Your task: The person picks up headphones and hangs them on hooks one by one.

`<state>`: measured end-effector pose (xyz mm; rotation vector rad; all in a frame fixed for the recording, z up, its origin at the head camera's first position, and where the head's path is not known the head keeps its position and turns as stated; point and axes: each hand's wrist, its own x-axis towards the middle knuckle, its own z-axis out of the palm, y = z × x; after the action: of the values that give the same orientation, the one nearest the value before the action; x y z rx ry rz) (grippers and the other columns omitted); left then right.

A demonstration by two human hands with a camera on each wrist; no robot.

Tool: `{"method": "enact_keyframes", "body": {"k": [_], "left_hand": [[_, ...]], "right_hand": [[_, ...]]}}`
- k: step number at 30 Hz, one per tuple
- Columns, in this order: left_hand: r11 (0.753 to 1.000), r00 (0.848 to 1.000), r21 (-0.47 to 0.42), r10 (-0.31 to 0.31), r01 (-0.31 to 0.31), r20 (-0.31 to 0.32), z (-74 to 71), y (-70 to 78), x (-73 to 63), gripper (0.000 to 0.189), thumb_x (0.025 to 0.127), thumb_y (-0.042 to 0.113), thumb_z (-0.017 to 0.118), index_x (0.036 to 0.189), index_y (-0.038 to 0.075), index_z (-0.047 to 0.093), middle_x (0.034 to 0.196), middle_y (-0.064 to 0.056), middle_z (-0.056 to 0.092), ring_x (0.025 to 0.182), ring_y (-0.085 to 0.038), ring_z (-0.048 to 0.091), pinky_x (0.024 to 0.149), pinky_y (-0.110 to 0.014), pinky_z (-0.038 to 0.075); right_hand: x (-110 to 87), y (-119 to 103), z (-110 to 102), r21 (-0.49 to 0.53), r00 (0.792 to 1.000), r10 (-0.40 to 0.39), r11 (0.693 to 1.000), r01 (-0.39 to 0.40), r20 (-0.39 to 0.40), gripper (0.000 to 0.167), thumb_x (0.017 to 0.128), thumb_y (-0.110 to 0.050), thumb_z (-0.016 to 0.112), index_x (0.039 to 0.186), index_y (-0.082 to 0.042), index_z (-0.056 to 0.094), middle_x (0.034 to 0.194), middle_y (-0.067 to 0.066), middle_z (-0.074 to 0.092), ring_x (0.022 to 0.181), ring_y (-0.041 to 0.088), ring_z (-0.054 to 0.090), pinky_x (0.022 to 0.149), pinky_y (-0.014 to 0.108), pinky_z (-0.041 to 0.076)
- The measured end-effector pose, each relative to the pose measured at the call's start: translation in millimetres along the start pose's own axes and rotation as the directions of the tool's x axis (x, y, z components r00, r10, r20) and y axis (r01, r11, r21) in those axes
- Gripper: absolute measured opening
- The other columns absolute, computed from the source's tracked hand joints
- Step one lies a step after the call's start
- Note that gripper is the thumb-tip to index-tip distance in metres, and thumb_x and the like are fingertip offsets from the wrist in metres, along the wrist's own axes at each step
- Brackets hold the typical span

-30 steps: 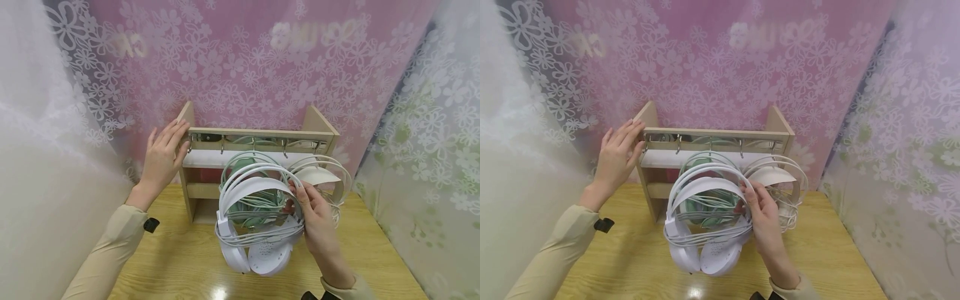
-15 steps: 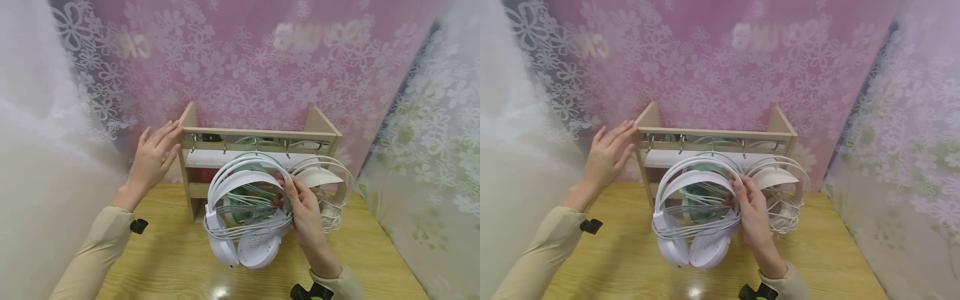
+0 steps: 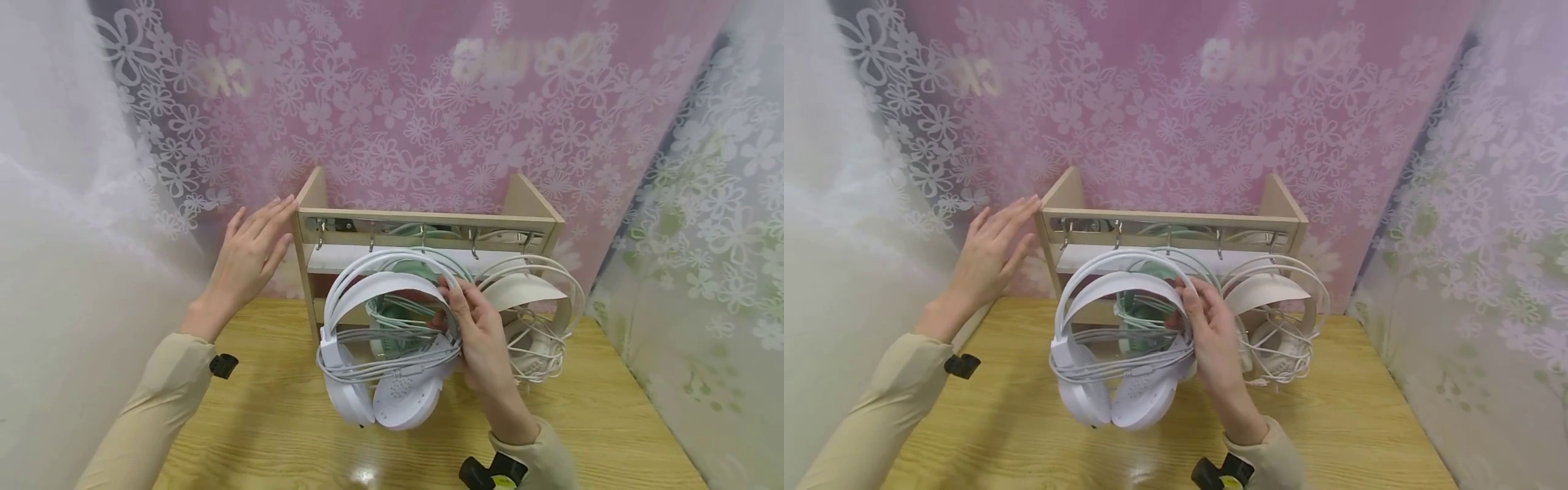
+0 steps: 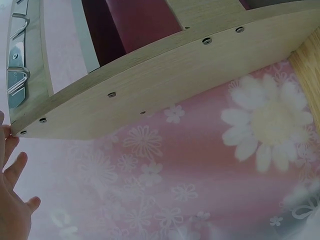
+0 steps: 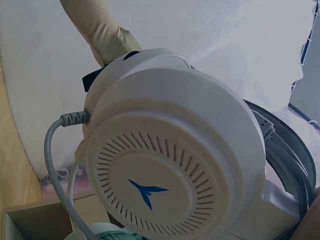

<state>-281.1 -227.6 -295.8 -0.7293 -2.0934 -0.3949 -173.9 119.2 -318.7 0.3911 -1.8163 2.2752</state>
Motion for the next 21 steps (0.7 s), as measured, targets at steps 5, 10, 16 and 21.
{"method": "enact_keyframes", "body": {"k": [5,10,16,21], "left_hand": [[0.999,0.999,0.03,0.026,-0.027,0.021,-2.8,-0.9,1.4,0.05,0.102,0.018,0.057,0.151,0.015,0.048,0.155,-0.005,0.048,0.144,-0.027,0.042,0.123,-0.055,0.015],[0.998,0.999,0.055,0.042,-0.043,0.03,-5.5,-1.3,1.0,0.052,0.101,0.018,0.06,0.151,0.014,0.049,0.155,-0.004,0.049,0.145,-0.027,0.042,0.123,-0.055,0.014],[0.995,0.998,0.076,0.055,-0.057,0.027,-10.1,1.0,4.0,0.05,0.1,0.018,0.06,0.149,0.013,0.052,0.152,-0.005,0.052,0.142,-0.029,0.045,0.123,-0.055,0.015],[0.996,0.999,0.074,0.046,-0.048,0.029,-14.0,3.6,6.0,0.048,0.1,0.018,0.061,0.147,0.012,0.054,0.15,-0.004,0.054,0.141,-0.029,0.046,0.124,-0.055,0.013]], "right_hand": [[3.8,2,8,0.021,1.0,-0.013,1.0,0.013,0.021,0.043,0.109,-0.02,0.046,0.138,0.012,0.049,0.109,-0.001,0.065,0.078,0.008,0.062,0.076,0.025,0.059],[8.2,4,16,0.025,0.999,-0.027,0.999,0.026,0.041,0.043,0.109,-0.017,0.045,0.139,0.013,0.047,0.111,0.002,0.064,0.08,0.01,0.063,0.079,0.028,0.059],[14.0,8,26,0.007,0.999,-0.02,1.0,0.02,0.039,0.04,0.108,-0.017,0.047,0.139,0.009,0.05,0.109,0.003,0.065,0.081,0.013,0.065,0.08,0.029,0.059],[18.0,11,34,0.022,0.999,-0.021,1.0,0.02,0.043,0.038,0.109,-0.015,0.047,0.138,0.008,0.052,0.111,0.005,0.066,0.081,0.012,0.065,0.08,0.03,0.06]]}}
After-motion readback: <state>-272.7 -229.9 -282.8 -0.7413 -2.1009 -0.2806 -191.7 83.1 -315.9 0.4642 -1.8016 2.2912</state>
